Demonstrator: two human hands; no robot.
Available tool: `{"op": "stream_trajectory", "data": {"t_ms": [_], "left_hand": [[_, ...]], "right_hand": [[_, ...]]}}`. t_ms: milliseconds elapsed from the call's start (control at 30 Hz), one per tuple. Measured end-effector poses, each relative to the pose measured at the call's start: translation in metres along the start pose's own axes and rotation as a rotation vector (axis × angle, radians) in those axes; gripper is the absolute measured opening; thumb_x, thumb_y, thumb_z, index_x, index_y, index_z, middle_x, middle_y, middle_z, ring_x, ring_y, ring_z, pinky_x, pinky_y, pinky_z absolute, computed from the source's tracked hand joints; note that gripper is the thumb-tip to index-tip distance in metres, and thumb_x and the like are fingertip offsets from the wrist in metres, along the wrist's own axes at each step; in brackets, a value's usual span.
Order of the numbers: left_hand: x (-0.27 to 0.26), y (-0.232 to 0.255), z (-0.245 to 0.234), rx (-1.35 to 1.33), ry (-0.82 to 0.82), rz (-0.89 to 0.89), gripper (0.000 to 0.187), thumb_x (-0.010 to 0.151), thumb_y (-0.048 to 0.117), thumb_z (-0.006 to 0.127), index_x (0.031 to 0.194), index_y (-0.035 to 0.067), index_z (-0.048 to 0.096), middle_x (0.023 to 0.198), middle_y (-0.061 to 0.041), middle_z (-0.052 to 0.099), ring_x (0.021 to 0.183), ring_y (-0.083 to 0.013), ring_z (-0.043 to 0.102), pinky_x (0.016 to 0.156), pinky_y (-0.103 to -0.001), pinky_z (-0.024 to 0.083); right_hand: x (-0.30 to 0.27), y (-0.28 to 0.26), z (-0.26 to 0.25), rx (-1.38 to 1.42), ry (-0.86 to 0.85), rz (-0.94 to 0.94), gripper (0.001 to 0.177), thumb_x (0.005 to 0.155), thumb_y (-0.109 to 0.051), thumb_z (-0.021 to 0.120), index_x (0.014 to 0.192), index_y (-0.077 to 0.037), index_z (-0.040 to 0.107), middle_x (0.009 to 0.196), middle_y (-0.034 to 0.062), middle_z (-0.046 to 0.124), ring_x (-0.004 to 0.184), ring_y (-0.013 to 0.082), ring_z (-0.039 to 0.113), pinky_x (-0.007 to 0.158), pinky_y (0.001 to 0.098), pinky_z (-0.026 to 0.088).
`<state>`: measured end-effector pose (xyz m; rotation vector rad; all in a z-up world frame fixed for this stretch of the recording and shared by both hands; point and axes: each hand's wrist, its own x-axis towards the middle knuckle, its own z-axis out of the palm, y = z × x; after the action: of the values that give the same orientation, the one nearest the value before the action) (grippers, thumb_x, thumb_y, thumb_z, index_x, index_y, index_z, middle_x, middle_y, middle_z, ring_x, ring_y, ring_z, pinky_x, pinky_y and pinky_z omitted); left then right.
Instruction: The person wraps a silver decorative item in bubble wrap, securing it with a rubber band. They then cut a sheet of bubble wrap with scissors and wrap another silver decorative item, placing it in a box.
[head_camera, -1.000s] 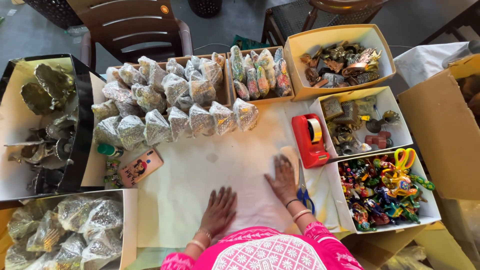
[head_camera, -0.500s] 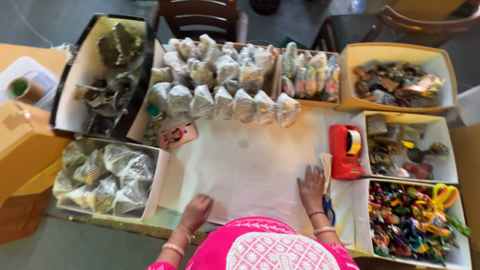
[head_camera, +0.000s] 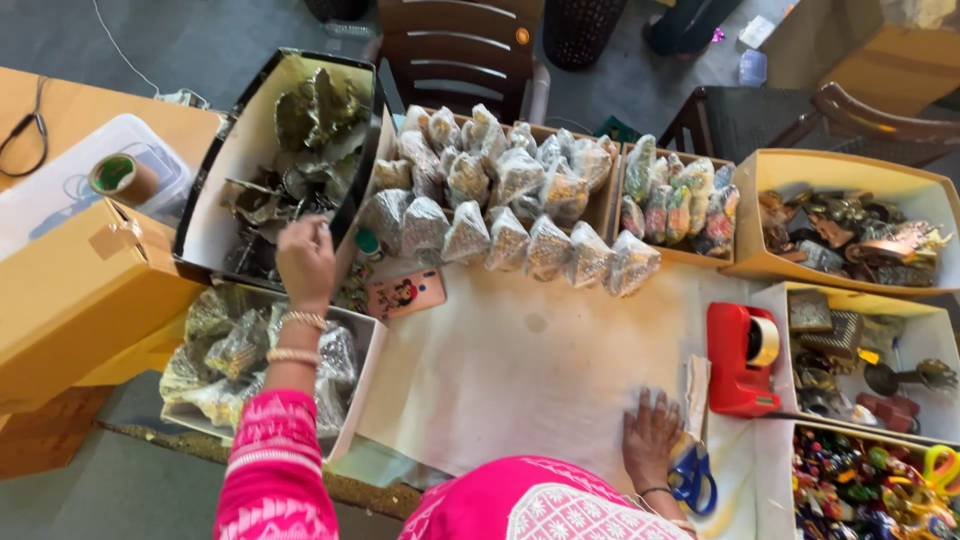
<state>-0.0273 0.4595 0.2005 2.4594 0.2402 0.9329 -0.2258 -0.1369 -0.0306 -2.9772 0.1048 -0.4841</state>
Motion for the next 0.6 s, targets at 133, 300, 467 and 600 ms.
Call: {"op": "stream_trajectory", "data": {"t_ms": [133, 300, 467, 600], "left_hand": [[0.062, -0.113, 0.059, -0.001, 0.033, -0.01, 0.024, 0.088, 0.011, 0.075, 0.11, 0.004, 0.068, 0.103, -0.017, 0.066, 0.096, -0.0367, 0.063, 0.086, -0.046, 0.052], [0.122, -0.167, 0.129, -0.115, -0.043, -0.204, 0.037, 0.085, 0.015, 0.079, 0.121, 0.012, 0.067, 0.104, -0.017, 0.064, 0.099, -0.0365, 0.062, 0.092, -0.047, 0.051], [0.165, -0.164, 0.189, -0.147, -0.099, -0.139, 0.04, 0.086, 0.017, 0.078, 0.125, 0.021, 0.072, 0.129, -0.023, 0.053, 0.118, -0.0412, 0.055, 0.104, -0.048, 0.047], [0.188, -0.173, 0.239, -0.056, -0.184, -0.129, 0.038, 0.09, 0.022, 0.077, 0.128, 0.021, 0.073, 0.154, -0.03, 0.035, 0.134, -0.05, 0.041, 0.113, -0.051, 0.037]], "right_hand": [[0.004, -0.005, -0.007, 0.008, -0.053, 0.029, 0.066, 0.097, -0.041, 0.049, 0.157, -0.021, 0.035, 0.16, 0.0169, 0.033, 0.149, 0.0447, 0.027, 0.12, 0.0611, 0.019], [0.006, -0.008, -0.009, -0.006, -0.019, 0.034, 0.064, 0.099, -0.046, 0.043, 0.157, -0.024, 0.032, 0.161, 0.0136, 0.032, 0.15, 0.0416, 0.026, 0.123, 0.0584, 0.019], [0.007, -0.009, -0.007, -0.049, -0.032, 0.064, 0.066, 0.096, -0.046, 0.043, 0.158, -0.026, 0.032, 0.161, 0.0126, 0.033, 0.149, 0.0398, 0.027, 0.122, 0.0583, 0.019], [0.005, -0.007, 0.003, -0.085, 0.065, 0.063, 0.063, 0.097, -0.048, 0.044, 0.157, -0.028, 0.038, 0.159, 0.01, 0.04, 0.148, 0.0371, 0.035, 0.124, 0.0576, 0.025]]}}
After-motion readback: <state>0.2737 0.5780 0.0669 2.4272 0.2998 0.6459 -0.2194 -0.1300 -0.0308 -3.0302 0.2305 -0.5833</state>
